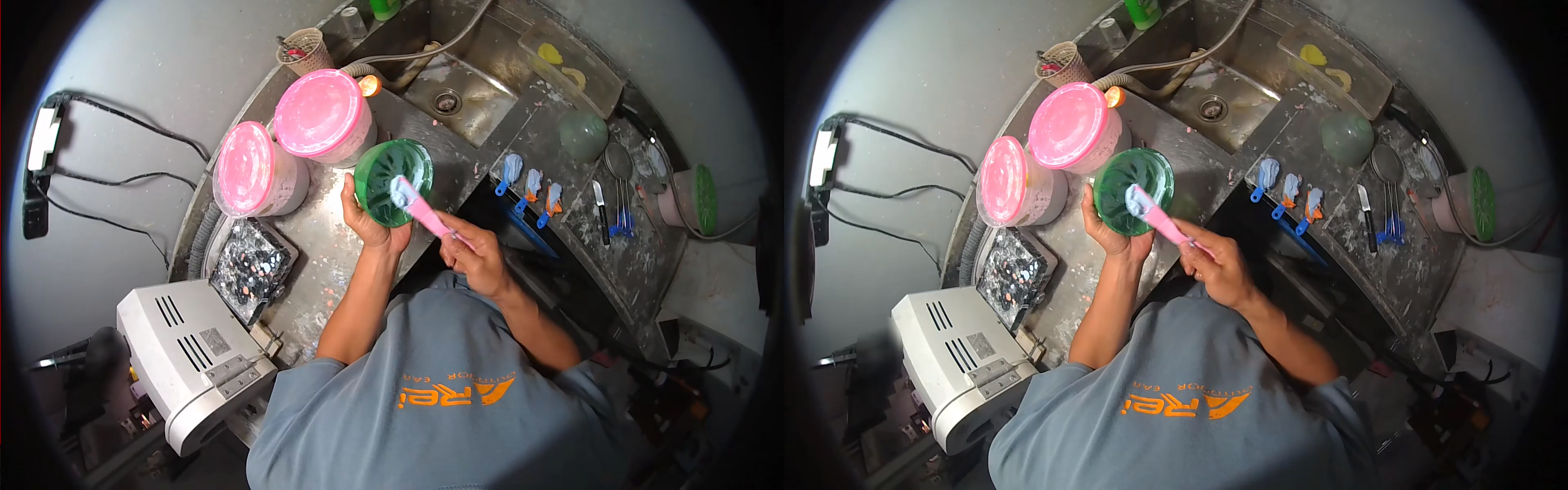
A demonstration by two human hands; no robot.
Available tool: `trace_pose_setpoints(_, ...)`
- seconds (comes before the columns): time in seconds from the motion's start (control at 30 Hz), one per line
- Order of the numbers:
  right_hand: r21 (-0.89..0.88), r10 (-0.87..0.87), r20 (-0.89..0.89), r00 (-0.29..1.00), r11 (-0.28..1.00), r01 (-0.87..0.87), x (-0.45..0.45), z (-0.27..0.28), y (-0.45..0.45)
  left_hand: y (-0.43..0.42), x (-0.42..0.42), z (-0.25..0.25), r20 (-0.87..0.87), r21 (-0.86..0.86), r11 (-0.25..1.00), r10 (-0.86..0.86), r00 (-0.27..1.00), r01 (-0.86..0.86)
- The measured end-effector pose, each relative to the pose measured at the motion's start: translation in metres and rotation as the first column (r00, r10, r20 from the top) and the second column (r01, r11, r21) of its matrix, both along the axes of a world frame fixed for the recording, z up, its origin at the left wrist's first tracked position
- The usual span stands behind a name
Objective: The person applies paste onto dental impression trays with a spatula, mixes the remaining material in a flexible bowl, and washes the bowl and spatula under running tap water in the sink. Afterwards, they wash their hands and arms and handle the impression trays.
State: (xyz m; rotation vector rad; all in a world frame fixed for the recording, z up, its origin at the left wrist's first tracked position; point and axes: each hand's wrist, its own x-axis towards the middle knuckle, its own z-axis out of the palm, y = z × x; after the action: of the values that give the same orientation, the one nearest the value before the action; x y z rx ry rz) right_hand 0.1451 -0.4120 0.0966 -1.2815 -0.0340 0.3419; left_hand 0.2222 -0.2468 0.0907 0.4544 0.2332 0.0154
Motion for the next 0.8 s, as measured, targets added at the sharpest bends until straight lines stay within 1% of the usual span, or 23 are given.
trace_pose_setpoints(0.03,-0.281,-0.011,0.262,0.965,0.956,0.087,0.004,-0.006,-0.002,0.001,0.001,0.006,-0.013,-0.015,1.0,0.006,1.0,-0.006)
trace_pose_setpoints(0.07,-0.502,0.053,0.497,0.866,0.832,0.237,0.008,-0.014,-0.005,0.001,0.001,0.01,-0.03,-0.03,1.0,0.01,1.0,-0.011)
trace_pose_setpoints(0.1,-0.632,0.182,0.671,0.718,0.648,0.426,0.008,-0.018,-0.006,0.002,0.001,0.014,-0.048,-0.044,0.999,0.011,0.999,-0.014)
trace_pose_setpoints(0.13,-0.679,0.245,0.679,0.692,0.568,0.465,0.006,-0.017,-0.005,0.003,0.001,0.017,-0.061,-0.053,0.999,0.006,0.998,-0.01)
trace_pose_setpoints(0.23,-0.749,0.345,0.641,0.685,0.474,0.463,-0.003,-0.019,-0.004,0.011,0.002,0.006,-0.088,-0.093,0.995,0.022,0.996,-0.031)
trace_pose_setpoints(0.33,-0.712,0.348,0.688,0.637,0.497,0.497,-0.005,-0.016,-0.01,0.023,0.0,0.006,-0.072,-0.176,0.984,0.006,0.997,-0.019)
trace_pose_setpoints(0.43,-0.736,0.401,0.673,0.622,0.448,0.508,-0.007,-0.018,-0.021,0.033,0.0,0.005,-0.094,-0.154,0.982,0.095,0.991,-0.108)
trace_pose_setpoints(0.47,-0.735,0.376,0.668,0.643,0.471,0.488,-0.008,-0.021,-0.024,0.039,0.0,0.003,-0.087,-0.144,0.981,0.118,0.989,-0.13)
trace_pose_setpoints(0.57,-0.675,0.236,0.673,0.701,0.584,0.451,-0.011,-0.021,-0.026,0.046,0.002,0.01,-0.076,-0.117,0.977,0.171,0.982,-0.179)
trace_pose_setpoints(0.6,-0.619,0.182,0.693,0.697,0.647,0.446,-0.007,-0.014,-0.021,0.046,0.002,0.01,-0.061,-0.108,0.977,0.178,0.982,-0.184)
trace_pose_setpoints(0.63,-0.529,0.069,0.526,0.848,0.807,0.262,-0.006,-0.008,-0.014,0.044,0.0,0.009,-0.05,-0.099,0.978,0.177,0.983,-0.181)
trace_pose_setpoints(0.67,-0.362,0.005,0.304,0.953,0.926,0.111,-0.006,-0.002,-0.008,0.041,-0.001,0.008,-0.04,-0.091,0.981,0.17,0.985,-0.173)
trace_pose_setpoints(0.7,-0.139,-0.003,0.058,0.998,0.99,0.011,-0.004,0.004,-0.001,0.037,-0.002,0.007,-0.033,-0.075,0.983,0.165,0.986,-0.167)
trace_pose_setpoints(0.73,0.045,0.075,-0.074,0.994,0.996,-0.072,0.001,0.011,0.008,0.032,-0.004,0.007,-0.026,-0.06,0.985,0.161,0.987,-0.163)
trace_pose_setpoints(0.77,0.127,0.195,-0.129,0.972,0.976,-0.179,0.007,0.012,0.011,0.028,-0.007,0.007,-0.019,-0.046,0.986,0.16,0.987,-0.161)
trace_pose_setpoints(0.8,0.174,0.222,-0.187,0.957,0.966,-0.19,0.009,0.001,0.014,0.026,-0.009,0.011,-0.017,-0.041,0.987,0.153,0.988,-0.154)
